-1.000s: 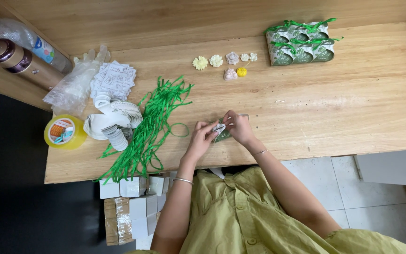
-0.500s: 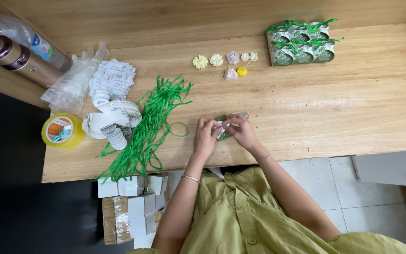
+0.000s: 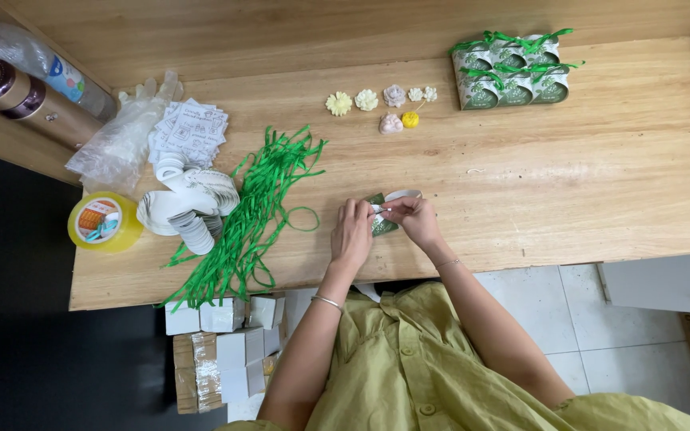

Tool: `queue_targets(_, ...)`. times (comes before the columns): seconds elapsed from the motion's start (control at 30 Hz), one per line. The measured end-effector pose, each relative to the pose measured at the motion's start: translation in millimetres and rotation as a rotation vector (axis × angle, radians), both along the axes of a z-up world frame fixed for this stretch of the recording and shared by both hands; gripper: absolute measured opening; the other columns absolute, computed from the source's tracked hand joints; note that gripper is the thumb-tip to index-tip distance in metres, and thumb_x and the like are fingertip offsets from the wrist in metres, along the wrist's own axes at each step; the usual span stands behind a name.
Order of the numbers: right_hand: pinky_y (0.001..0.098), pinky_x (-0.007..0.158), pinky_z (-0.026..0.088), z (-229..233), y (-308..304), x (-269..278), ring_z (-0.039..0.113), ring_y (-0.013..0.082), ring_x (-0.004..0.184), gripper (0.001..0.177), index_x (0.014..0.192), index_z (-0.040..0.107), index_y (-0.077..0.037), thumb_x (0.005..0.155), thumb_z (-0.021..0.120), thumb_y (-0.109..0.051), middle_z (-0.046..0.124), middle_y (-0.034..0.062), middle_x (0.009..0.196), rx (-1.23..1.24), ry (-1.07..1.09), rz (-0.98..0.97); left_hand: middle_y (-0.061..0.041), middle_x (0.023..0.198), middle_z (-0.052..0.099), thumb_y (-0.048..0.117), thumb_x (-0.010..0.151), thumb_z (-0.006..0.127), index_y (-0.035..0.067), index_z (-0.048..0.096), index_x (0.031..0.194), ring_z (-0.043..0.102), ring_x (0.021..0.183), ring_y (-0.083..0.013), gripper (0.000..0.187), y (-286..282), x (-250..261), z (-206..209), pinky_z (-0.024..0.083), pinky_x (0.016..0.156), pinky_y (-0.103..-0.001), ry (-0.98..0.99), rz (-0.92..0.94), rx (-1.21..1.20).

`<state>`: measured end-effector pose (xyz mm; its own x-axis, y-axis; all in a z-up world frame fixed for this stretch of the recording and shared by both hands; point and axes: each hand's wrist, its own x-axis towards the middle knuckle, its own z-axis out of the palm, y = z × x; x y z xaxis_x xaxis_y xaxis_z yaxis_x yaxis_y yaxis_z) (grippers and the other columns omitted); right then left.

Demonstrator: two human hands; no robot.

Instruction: Packaging small flower-shaped candles into decorative paper boxes and securing them with green ribbons.

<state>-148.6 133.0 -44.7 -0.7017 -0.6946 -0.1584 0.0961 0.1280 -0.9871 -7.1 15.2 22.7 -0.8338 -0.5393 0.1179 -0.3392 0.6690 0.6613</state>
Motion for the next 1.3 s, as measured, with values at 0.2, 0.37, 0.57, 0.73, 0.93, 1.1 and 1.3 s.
queue_targets(0.2, 0.0266, 0.084, 0.062, -0.2, 3.4, 3.9, 0.076, 0.0135, 0.091, 0.019, 0.105, 0.075, 0.004, 0.086, 0.072, 0.007, 0.079, 0.0112, 0.099, 0.004, -0.006, -0.005, -0.010, 0.106, 0.060, 0.016, 0.093, 0.065, 0.009, 0.062, 0.105, 0.061, 0.107, -0.0291, 0.014, -3.2, -16.4, -31.7, 0.052, 0.087, -0.046, 0.019, -0.140, -0.290)
queue_targets(0.37, 0.0268, 0.078, 0.060, 10.6, 1.5, 9.6, 0.074, 0.0119, 0.085, 0.018, 0.105, 0.077, 0.004, 0.087, 0.074, 0.004, 0.080, 0.0117, 0.094, 0.124, 0.159, -0.048, -0.011, 0.108, 0.060, 0.016, 0.091, 0.063, 0.008, 0.060, 0.103, 0.062, 0.108, -0.0285, 0.014, 4.9, -38.5, -62.0, 0.054, 0.088, -0.045, -0.150, -0.062, -0.502)
queue_targets(0.57, 0.0273, 0.076, 0.060, 23.5, -2.5, 13.8, 0.073, 0.0113, 0.082, 0.017, 0.104, 0.077, 0.004, 0.087, 0.073, 0.002, 0.080, 0.0116, 0.092, 0.160, 0.198, -0.080, -0.015, 0.110, 0.056, 0.016, 0.086, 0.068, 0.007, 0.055, 0.106, 0.060, 0.109, -0.0348, 0.025, 0.1, -35.1, -46.9, 0.054, 0.082, -0.048, -0.133, -0.055, -0.274)
queue_targets(0.73, 0.0266, 0.078, 0.059, 9.7, -3.4, 8.8, 0.072, 0.0110, 0.083, 0.015, 0.101, 0.078, 0.003, 0.087, 0.073, 0.002, 0.080, 0.0109, 0.093, 0.087, 0.099, -0.108, -0.018, 0.113, 0.051, 0.015, 0.089, 0.070, 0.009, 0.053, 0.109, 0.056, 0.110, -0.0390, 0.026, -6.7, -15.2, -46.2, 0.052, 0.089, -0.050, 0.022, -0.074, -0.093)
queue_targets(0.93, 0.0280, 0.077, 0.060, 9.8, -0.3, 3.8, 0.073, 0.0130, 0.080, 0.017, 0.096, 0.081, 0.005, 0.081, 0.074, 0.006, 0.080, 0.0129, 0.089, 0.184, 0.053, -0.128, -0.016, 0.111, 0.051, 0.031, 0.085, 0.074, 0.008, 0.062, 0.093, 0.052, 0.108, -0.0371, 0.027, -2.7, -18.3, -3.2, 0.051, 0.086, -0.049, -0.056, -0.031, -0.001)
queue_targets(1.1, 0.0264, 0.075, 0.060, 1.8, -0.1, -0.8, 0.072, 0.0103, 0.081, 0.012, 0.098, 0.077, 0.003, 0.087, 0.074, 0.000, 0.080, 0.0090, 0.090, 0.144, 0.197, -0.079, -0.017, 0.118, 0.053, 0.043, 0.095, 0.070, 0.009, 0.074, 0.097, 0.047, 0.110, -0.0381, 0.035, -8.5, -32.0, -47.5, 0.047, 0.089, -0.049, -0.069, 0.036, 0.029)
queue_targets(1.3, 0.0266, 0.073, 0.060, 21.5, -4.5, 5.0, 0.073, 0.0115, 0.078, 0.012, 0.096, 0.079, 0.003, 0.085, 0.075, 0.002, 0.079, 0.0099, 0.087, 0.172, 0.110, -0.131, -0.013, 0.109, 0.059, 0.048, 0.086, 0.077, 0.008, 0.077, 0.082, 0.046, 0.110, -0.0334, 0.040, -16.7, -23.2, -59.9, 0.035, 0.099, -0.046, 0.046, 0.096, 0.193)
